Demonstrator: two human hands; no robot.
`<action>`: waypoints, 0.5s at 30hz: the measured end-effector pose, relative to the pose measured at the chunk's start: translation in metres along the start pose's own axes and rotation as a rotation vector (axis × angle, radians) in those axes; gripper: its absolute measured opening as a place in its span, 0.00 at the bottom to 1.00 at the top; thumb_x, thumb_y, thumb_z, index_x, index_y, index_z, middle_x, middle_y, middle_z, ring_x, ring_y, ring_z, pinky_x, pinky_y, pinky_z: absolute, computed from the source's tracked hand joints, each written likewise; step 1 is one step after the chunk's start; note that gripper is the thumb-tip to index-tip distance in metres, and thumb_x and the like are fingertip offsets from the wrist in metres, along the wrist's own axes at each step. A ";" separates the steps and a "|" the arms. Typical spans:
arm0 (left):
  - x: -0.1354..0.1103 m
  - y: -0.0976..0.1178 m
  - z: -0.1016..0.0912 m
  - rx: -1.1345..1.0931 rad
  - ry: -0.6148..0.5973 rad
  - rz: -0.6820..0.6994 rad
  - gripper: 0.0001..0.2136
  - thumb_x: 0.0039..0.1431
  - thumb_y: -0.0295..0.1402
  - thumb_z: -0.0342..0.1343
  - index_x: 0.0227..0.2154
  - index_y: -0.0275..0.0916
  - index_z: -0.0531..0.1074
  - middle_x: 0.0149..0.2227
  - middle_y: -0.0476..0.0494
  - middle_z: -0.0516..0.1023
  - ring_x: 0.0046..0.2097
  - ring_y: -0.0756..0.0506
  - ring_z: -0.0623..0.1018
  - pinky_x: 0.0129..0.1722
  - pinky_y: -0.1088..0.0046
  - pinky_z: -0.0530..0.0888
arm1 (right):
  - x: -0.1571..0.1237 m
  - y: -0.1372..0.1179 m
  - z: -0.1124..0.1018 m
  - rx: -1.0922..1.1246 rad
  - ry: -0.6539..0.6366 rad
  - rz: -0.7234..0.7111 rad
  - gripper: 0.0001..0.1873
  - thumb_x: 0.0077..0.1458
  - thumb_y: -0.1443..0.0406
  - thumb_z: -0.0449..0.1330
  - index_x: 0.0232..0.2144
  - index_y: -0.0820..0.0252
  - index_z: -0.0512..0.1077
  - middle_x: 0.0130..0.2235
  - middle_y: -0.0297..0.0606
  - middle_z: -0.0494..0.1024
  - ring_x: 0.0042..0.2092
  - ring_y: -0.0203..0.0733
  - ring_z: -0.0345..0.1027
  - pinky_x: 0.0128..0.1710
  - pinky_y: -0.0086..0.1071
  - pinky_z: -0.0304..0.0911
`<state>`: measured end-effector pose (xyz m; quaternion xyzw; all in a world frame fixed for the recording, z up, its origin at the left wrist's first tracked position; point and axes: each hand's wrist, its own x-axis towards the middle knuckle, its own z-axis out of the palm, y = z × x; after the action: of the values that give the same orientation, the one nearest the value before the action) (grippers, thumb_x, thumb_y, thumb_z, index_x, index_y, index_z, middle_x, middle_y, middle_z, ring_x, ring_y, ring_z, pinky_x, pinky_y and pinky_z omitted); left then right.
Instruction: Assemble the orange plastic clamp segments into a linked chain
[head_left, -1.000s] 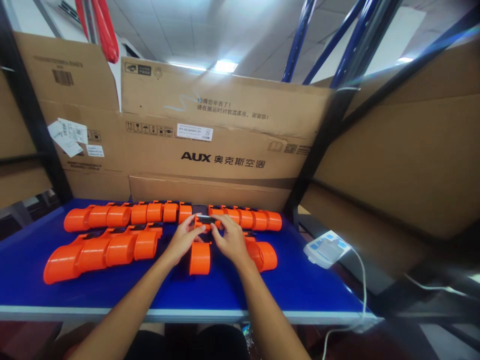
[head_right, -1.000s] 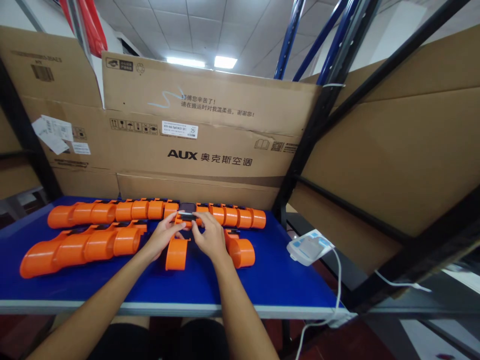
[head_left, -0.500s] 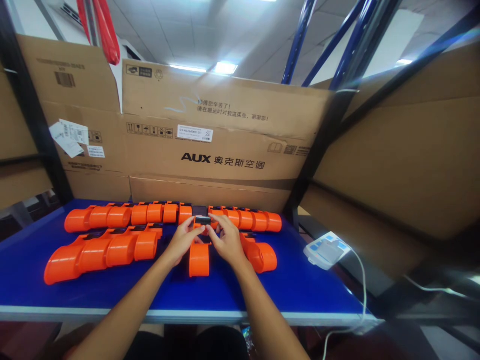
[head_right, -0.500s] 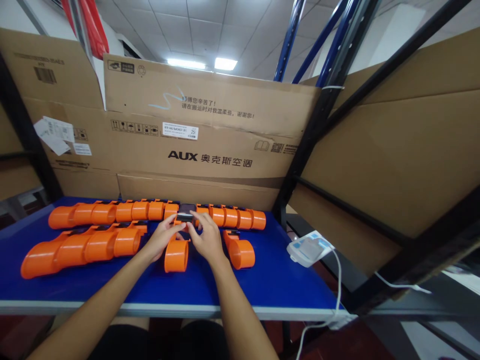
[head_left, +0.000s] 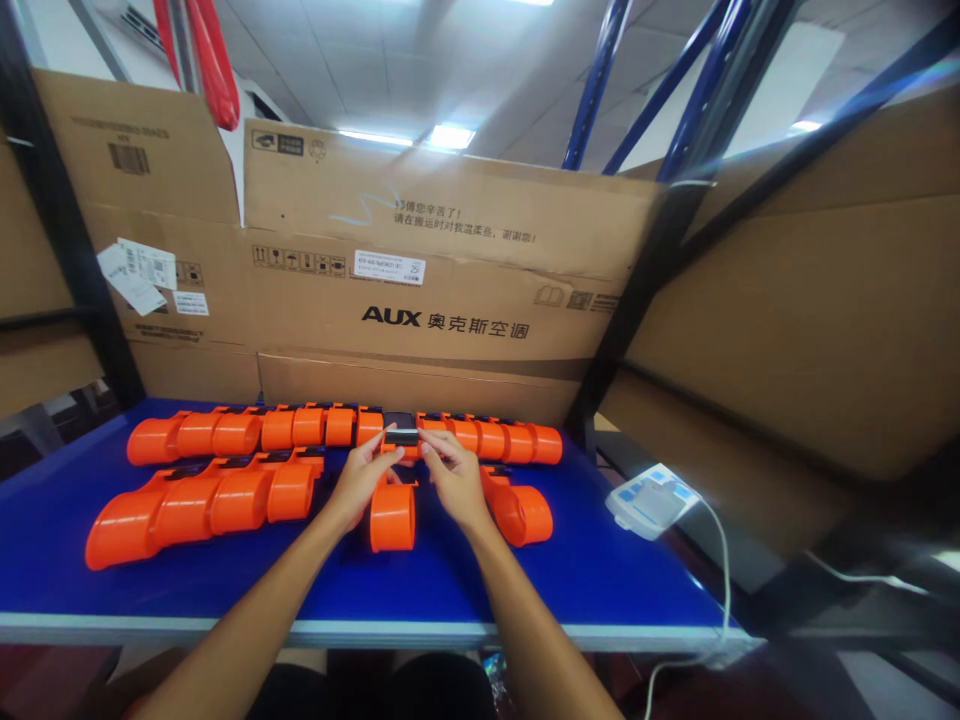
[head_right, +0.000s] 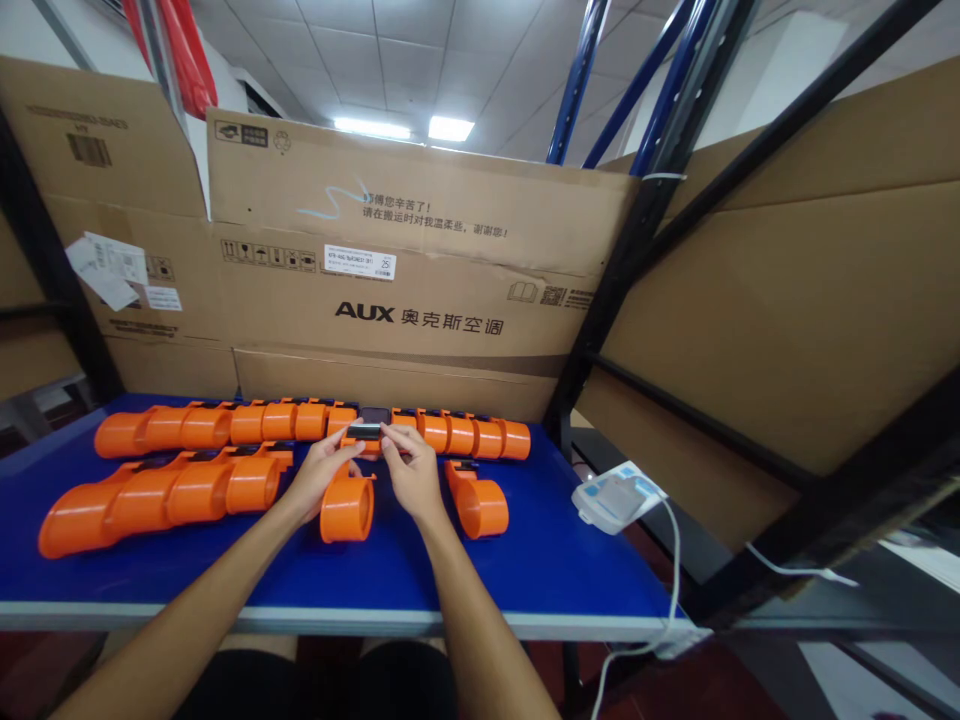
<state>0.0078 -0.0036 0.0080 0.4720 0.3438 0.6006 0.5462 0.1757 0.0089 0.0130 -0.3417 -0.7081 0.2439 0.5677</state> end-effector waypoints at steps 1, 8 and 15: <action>0.000 0.000 0.000 0.011 -0.003 0.009 0.33 0.51 0.34 0.68 0.62 0.38 0.68 0.38 0.42 0.82 0.25 0.51 0.75 0.27 0.76 0.73 | -0.001 0.001 0.000 0.007 -0.004 0.000 0.20 0.64 0.57 0.58 0.55 0.53 0.76 0.50 0.43 0.77 0.50 0.48 0.73 0.50 0.42 0.71; 0.003 -0.005 -0.004 0.064 0.018 0.057 0.36 0.47 0.32 0.71 0.61 0.40 0.69 0.41 0.44 0.81 0.26 0.52 0.74 0.27 0.76 0.73 | -0.007 0.000 0.001 -0.071 -0.056 -0.063 0.19 0.64 0.59 0.58 0.55 0.54 0.76 0.53 0.46 0.75 0.50 0.46 0.72 0.52 0.41 0.68; 0.006 0.004 -0.004 -0.122 0.103 -0.029 0.28 0.45 0.36 0.71 0.50 0.35 0.76 0.32 0.44 0.81 0.25 0.48 0.77 0.28 0.74 0.73 | -0.005 0.001 0.008 -0.093 -0.058 -0.008 0.24 0.68 0.58 0.50 0.63 0.55 0.67 0.50 0.44 0.78 0.49 0.47 0.74 0.48 0.40 0.70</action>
<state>0.0027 0.0018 0.0110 0.4015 0.3410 0.6357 0.5642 0.1684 0.0059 0.0068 -0.3576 -0.7362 0.2185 0.5314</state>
